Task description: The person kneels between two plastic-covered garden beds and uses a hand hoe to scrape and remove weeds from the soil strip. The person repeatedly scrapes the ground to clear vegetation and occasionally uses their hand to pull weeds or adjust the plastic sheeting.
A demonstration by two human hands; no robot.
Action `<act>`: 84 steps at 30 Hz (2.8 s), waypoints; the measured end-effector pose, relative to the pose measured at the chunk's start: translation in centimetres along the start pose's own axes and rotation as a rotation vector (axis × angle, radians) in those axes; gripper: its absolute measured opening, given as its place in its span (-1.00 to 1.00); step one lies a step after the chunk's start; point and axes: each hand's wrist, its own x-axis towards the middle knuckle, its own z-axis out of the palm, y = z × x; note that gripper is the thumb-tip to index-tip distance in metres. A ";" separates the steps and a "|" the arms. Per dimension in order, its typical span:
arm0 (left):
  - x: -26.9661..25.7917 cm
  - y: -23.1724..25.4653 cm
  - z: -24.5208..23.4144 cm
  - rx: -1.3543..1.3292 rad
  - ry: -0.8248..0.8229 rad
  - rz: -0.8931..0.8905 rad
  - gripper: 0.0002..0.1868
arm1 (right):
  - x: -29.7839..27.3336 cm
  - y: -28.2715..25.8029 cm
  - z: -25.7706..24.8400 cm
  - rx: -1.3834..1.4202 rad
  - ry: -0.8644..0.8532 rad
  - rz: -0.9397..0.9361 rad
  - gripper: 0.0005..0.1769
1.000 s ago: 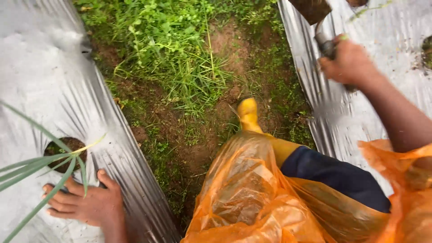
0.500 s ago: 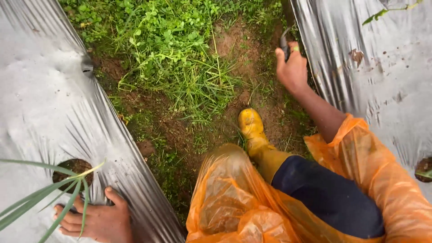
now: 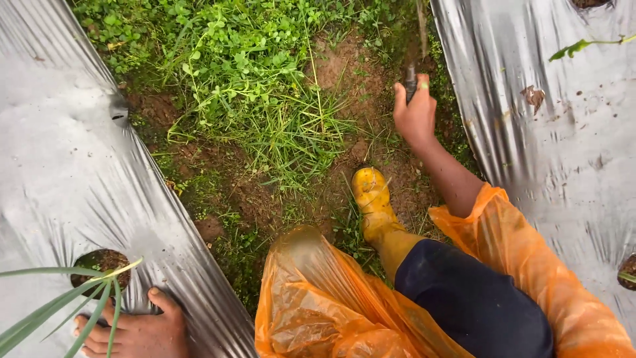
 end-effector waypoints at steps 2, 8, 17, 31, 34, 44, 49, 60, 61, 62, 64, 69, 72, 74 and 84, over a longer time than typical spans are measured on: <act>0.1 0.1 0.1 -0.007 0.013 0.003 -0.16 | -0.2 1.1 1.0 -0.007 -0.038 -0.021 -0.79; 0.0 -0.1 0.0 0.004 -0.003 0.000 -0.14 | -1.0 6.3 3.6 -0.053 -0.157 0.079 -0.63; -0.7 -0.8 1.2 -0.014 0.005 -0.004 -0.09 | 3.8 0.5 1.8 0.019 -0.076 -0.100 -0.70; -0.7 -1.6 1.6 -0.020 -0.010 0.016 0.00 | 5.4 -1.3 3.3 0.015 -0.086 -0.027 -0.76; -0.6 -1.8 1.8 -0.148 0.035 -0.002 -0.11 | 4.0 -1.2 4.4 -0.092 -0.323 0.264 -0.71; -0.2 -1.5 1.1 -0.150 -0.068 -0.091 -0.18 | 5.8 0.5 5.0 -0.034 -0.072 -0.157 -0.78; -0.4 -1.4 1.7 -0.383 -0.033 -0.098 -0.13 | 5.6 -1.2 5.9 -0.044 -0.169 0.075 -0.78; -0.3 -1.0 2.1 -0.456 -0.066 -0.131 -0.11 | 8.8 0.5 6.2 -0.016 -0.056 -0.157 -0.71; -0.2 -1.1 2.2 -0.456 -0.065 -0.130 -0.11 | 8.7 0.7 6.6 -0.015 -0.055 -0.157 -0.71; -0.3 -1.2 2.3 -0.440 -0.074 -0.135 -0.11 | 8.7 1.0 6.9 -0.009 -0.104 -0.072 -0.74; -0.4 -1.1 2.3 -0.421 -0.084 -0.147 -0.10 | 8.6 2.2 7.4 -0.004 -0.159 0.011 -0.75; -0.6 -1.2 2.3 -0.395 -0.029 -0.101 -0.11 | 6.5 4.8 6.5 0.047 -0.181 0.049 -0.71; -0.7 -1.9 2.9 -0.244 -0.023 -0.076 -0.20 | 5.8 3.7 6.1 -0.048 -0.276 0.165 -0.58; -0.7 -2.1 3.1 -0.238 -0.023 -0.069 -0.19 | 4.9 2.6 5.8 -0.005 -0.232 0.169 -0.68; -1.2 -2.5 3.1 -0.180 -0.033 -0.031 -0.21 | 7.1 -0.6 6.7 0.035 -0.137 0.213 -0.74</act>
